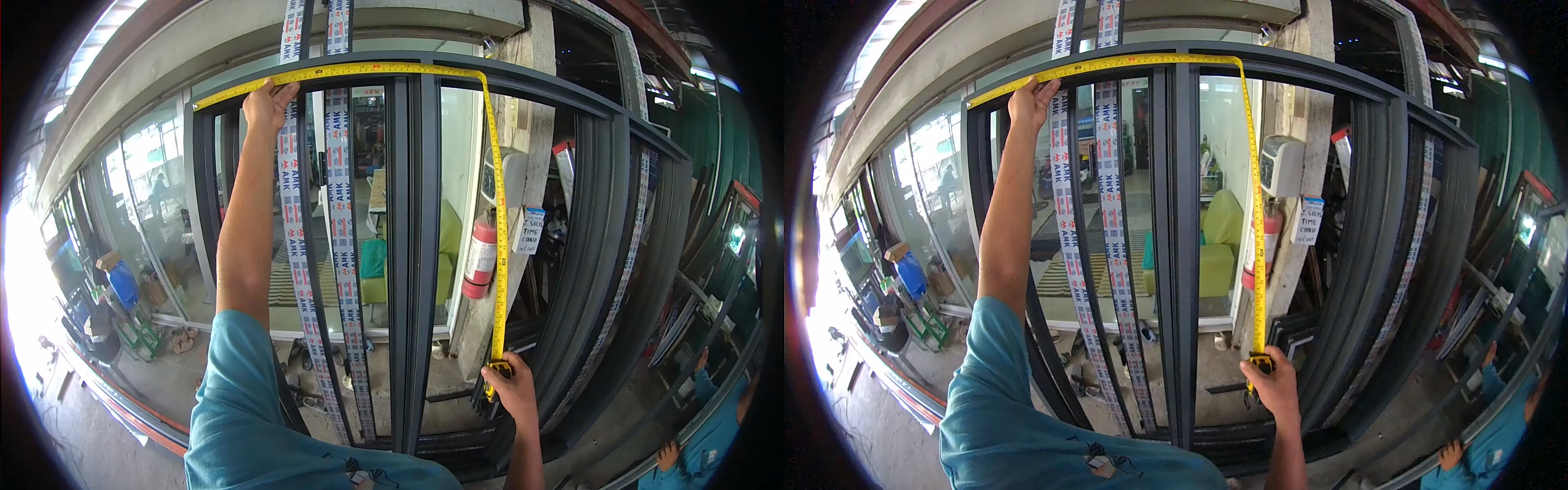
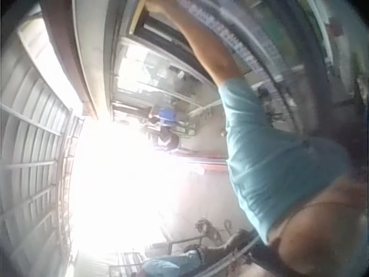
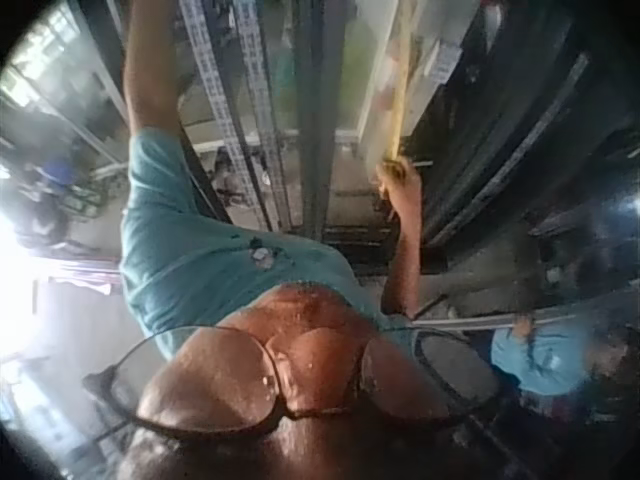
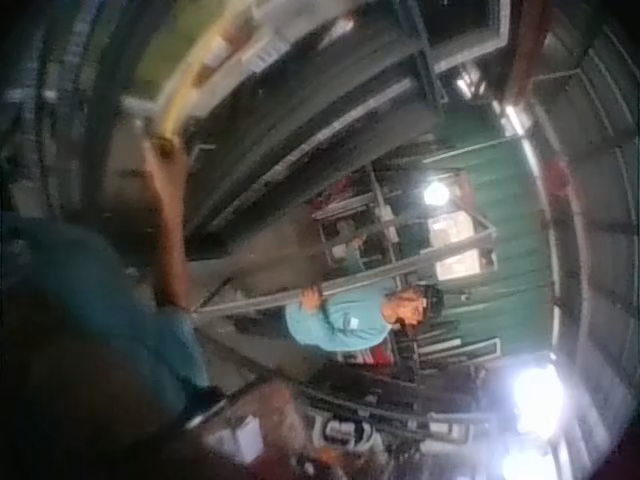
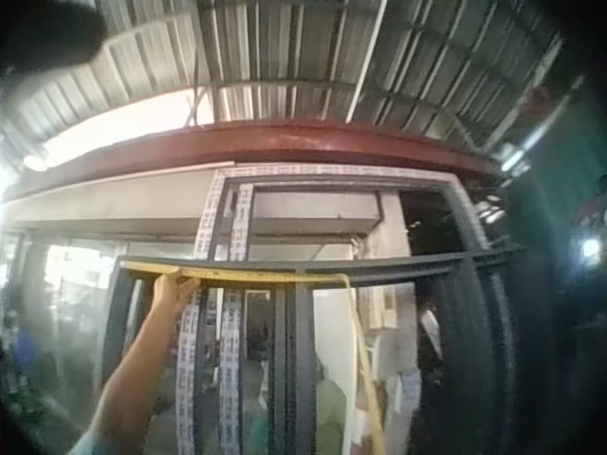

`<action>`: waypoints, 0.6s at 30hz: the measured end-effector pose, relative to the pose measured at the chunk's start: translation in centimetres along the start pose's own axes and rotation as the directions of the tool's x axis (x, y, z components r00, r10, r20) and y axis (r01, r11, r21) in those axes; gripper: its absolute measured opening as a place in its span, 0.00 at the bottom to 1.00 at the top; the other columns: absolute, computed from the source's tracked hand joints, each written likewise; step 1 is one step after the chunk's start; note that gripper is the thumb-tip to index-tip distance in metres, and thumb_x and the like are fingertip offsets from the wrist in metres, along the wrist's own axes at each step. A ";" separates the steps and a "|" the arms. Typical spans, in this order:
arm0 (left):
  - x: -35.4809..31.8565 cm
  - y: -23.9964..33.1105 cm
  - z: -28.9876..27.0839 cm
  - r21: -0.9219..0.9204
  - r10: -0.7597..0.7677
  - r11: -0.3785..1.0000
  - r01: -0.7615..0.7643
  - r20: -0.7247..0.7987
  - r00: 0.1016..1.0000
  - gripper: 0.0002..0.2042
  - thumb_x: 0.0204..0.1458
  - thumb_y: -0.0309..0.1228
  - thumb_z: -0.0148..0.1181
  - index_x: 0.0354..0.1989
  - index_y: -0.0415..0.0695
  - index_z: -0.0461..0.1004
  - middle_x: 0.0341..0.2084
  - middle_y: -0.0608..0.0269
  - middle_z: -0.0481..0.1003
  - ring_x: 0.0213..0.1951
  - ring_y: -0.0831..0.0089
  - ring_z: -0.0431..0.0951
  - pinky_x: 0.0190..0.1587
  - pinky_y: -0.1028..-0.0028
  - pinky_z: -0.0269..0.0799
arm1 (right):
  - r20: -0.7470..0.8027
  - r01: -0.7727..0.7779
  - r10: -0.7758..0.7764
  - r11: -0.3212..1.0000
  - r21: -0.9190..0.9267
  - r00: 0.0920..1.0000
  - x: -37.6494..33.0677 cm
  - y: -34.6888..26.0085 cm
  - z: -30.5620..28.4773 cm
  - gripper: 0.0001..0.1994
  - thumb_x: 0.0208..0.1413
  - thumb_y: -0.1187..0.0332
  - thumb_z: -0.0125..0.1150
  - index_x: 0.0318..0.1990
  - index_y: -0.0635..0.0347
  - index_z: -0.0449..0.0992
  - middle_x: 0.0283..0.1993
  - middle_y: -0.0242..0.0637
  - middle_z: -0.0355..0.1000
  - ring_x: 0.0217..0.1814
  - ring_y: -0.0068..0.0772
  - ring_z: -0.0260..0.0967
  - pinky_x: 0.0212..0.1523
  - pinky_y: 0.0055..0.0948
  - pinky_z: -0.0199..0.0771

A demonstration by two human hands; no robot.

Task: The person measures a large metal window frame with a tape measure and pencil, then moves to a miter saw station. They measure and mark a long metal profile, then use the miter saw to cut the profile to the required length.

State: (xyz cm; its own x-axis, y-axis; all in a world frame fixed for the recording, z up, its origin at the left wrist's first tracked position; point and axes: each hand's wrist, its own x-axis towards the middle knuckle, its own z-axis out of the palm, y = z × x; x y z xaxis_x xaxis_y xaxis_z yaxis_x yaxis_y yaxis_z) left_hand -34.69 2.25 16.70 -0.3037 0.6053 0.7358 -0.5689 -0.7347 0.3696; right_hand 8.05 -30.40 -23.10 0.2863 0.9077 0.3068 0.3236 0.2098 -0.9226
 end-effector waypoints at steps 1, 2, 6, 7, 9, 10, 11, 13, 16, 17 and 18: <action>0.1 0.0 0.0 -0.002 -0.002 1.000 0.002 -0.001 1.000 0.14 0.64 0.24 0.43 0.52 0.24 0.60 0.45 0.30 0.71 0.41 0.43 0.80 0.45 0.58 0.84 | -0.005 0.006 -0.006 1.000 -0.008 1.000 0.0 0.1 0.0 0.16 0.49 0.65 0.71 0.39 0.67 0.74 0.28 0.32 0.70 0.29 0.19 0.67 0.28 0.24 0.68; 0.1 0.0 0.0 -0.004 -0.004 1.000 0.004 -0.002 1.000 0.14 0.64 0.24 0.43 0.52 0.24 0.60 0.45 0.30 0.71 0.42 0.43 0.80 0.45 0.58 0.84 | -0.009 0.012 -0.012 1.000 -0.017 1.000 0.1 0.3 0.0 0.16 0.49 0.65 0.71 0.39 0.67 0.74 0.28 0.32 0.70 0.29 0.19 0.67 0.28 0.24 0.68; -0.1 0.3 0.1 0.004 0.000 1.000 0.000 0.016 1.000 0.14 0.64 0.25 0.42 0.52 0.24 0.60 0.45 0.31 0.71 0.41 0.43 0.80 0.45 0.58 0.84 | -0.013 0.026 -0.026 1.000 -0.011 1.000 0.2 0.4 0.1 0.16 0.49 0.65 0.71 0.39 0.67 0.74 0.28 0.32 0.71 0.28 0.19 0.67 0.28 0.24 0.68; -0.2 0.3 0.2 0.008 0.000 1.000 0.000 0.009 1.000 0.14 0.64 0.25 0.42 0.52 0.25 0.60 0.45 0.31 0.71 0.41 0.44 0.81 0.45 0.58 0.84 | -0.008 0.013 -0.013 1.000 -0.007 1.000 0.2 0.3 0.1 0.16 0.49 0.65 0.71 0.39 0.67 0.74 0.28 0.32 0.71 0.28 0.19 0.67 0.28 0.24 0.68; -0.4 0.3 0.2 0.012 0.001 1.000 -0.001 0.007 1.000 0.14 0.64 0.25 0.42 0.52 0.25 0.60 0.45 0.32 0.71 0.41 0.44 0.81 0.45 0.59 0.84 | 0.003 -0.011 0.011 1.000 0.001 1.000 0.2 0.2 0.0 0.16 0.49 0.65 0.71 0.39 0.67 0.74 0.28 0.32 0.70 0.28 0.19 0.67 0.28 0.25 0.69; -0.4 0.4 0.2 0.011 0.001 1.000 -0.001 0.012 1.000 0.14 0.64 0.25 0.42 0.52 0.25 0.60 0.45 0.32 0.71 0.41 0.45 0.81 0.45 0.59 0.84 | 0.003 -0.015 0.015 1.000 0.005 1.000 0.2 0.2 0.0 0.16 0.49 0.65 0.71 0.39 0.66 0.74 0.28 0.32 0.70 0.28 0.19 0.67 0.28 0.25 0.69; -0.4 0.4 0.2 0.011 0.002 1.000 -0.002 0.016 1.000 0.14 0.64 0.25 0.42 0.52 0.25 0.60 0.45 0.32 0.71 0.41 0.45 0.81 0.45 0.59 0.84 | 0.003 -0.018 0.018 1.000 0.009 1.000 0.3 0.3 0.1 0.16 0.50 0.65 0.71 0.39 0.66 0.74 0.28 0.32 0.70 0.29 0.19 0.67 0.28 0.25 0.69; -0.5 0.2 0.3 0.014 0.002 1.000 -0.001 -0.006 1.000 0.14 0.64 0.25 0.42 0.52 0.25 0.60 0.45 0.32 0.71 0.40 0.45 0.81 0.45 0.59 0.84 | 0.001 -0.018 0.018 1.000 0.021 1.000 0.2 0.7 0.0 0.16 0.50 0.64 0.71 0.39 0.66 0.74 0.28 0.32 0.70 0.29 0.19 0.67 0.29 0.24 0.68; -0.3 0.2 0.3 0.009 -0.003 1.000 0.003 -0.009 1.000 0.14 0.64 0.25 0.42 0.52 0.25 0.61 0.45 0.32 0.71 0.41 0.45 0.81 0.45 0.60 0.84 | 0.000 0.008 -0.008 0.999 0.036 1.000 0.5 1.4 0.0 0.17 0.50 0.64 0.71 0.39 0.67 0.74 0.29 0.32 0.70 0.30 0.19 0.67 0.30 0.25 0.68; -0.2 0.3 0.2 0.005 -0.005 1.000 0.005 -0.005 1.000 0.13 0.64 0.24 0.43 0.52 0.25 0.61 0.45 0.32 0.71 0.41 0.45 0.81 0.45 0.60 0.84 | -0.005 0.021 -0.021 0.999 0.028 1.000 0.6 1.5 0.0 0.17 0.50 0.64 0.71 0.39 0.67 0.74 0.29 0.32 0.70 0.30 0.19 0.67 0.30 0.25 0.68; -0.2 0.3 0.2 0.007 -0.004 1.000 0.004 -0.003 1.000 0.13 0.64 0.24 0.43 0.52 0.25 0.61 0.45 0.32 0.71 0.41 0.45 0.81 0.45 0.60 0.84 | -0.010 0.031 -0.031 0.999 0.019 0.999 0.6 1.6 0.0 0.17 0.50 0.64 0.71 0.40 0.67 0.74 0.29 0.33 0.70 0.31 0.20 0.67 0.30 0.25 0.69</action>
State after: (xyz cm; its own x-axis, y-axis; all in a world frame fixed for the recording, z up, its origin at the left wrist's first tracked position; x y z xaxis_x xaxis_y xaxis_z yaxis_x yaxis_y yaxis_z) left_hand -34.66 1.83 16.76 -0.3042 0.6091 0.7324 -0.5649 -0.7344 0.3762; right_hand 8.69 -29.48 -24.36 0.2849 0.8972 0.3375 0.3148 0.2450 -0.9170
